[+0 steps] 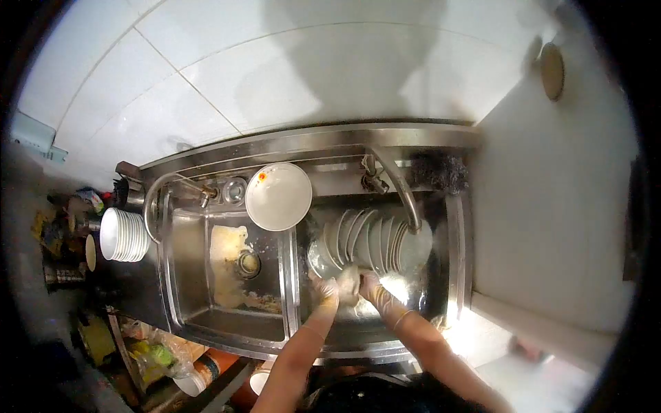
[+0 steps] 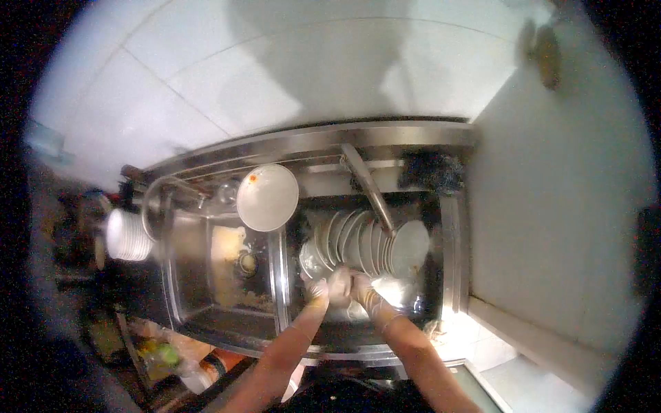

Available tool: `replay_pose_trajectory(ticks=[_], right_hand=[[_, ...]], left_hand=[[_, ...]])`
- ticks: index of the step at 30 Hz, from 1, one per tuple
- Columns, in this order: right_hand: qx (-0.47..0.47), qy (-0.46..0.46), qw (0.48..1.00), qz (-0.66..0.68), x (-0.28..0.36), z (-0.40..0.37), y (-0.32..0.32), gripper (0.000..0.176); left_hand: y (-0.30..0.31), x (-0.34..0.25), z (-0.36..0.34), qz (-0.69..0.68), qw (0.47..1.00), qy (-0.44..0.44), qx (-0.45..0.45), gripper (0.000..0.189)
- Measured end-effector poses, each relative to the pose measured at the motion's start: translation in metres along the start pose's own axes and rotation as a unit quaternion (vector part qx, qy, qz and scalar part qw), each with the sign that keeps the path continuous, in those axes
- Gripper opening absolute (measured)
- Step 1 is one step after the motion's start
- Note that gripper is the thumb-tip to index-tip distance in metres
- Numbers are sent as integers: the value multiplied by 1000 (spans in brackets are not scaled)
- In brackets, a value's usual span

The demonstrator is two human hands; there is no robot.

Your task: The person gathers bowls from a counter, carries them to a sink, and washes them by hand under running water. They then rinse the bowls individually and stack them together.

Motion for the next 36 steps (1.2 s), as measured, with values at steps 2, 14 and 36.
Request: replay_pose_trajectory(ticks=[2, 14, 36], right_hand=[[-73, 90, 929, -350, 20, 2, 19, 30], [-90, 312, 162, -932, -54, 4, -34, 29], [231, 157, 424, -861, -23, -113, -72, 34]], left_hand=[[3, 23, -7, 80, 996, 34, -6, 56], [-15, 37, -125, -448, 675, 331, 484, 42], [89, -70, -103, -57, 930, -320, 172, 42]])
Point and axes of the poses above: each hand's wrist, its own z-axis towards the middle knuckle, its own y-axis out of the back of the hand, x = y × z, the point moved 10 cm from there along z, towards the middle knuckle, and after that the axes turned 3 degrees about -z, right-handed, at the moved point
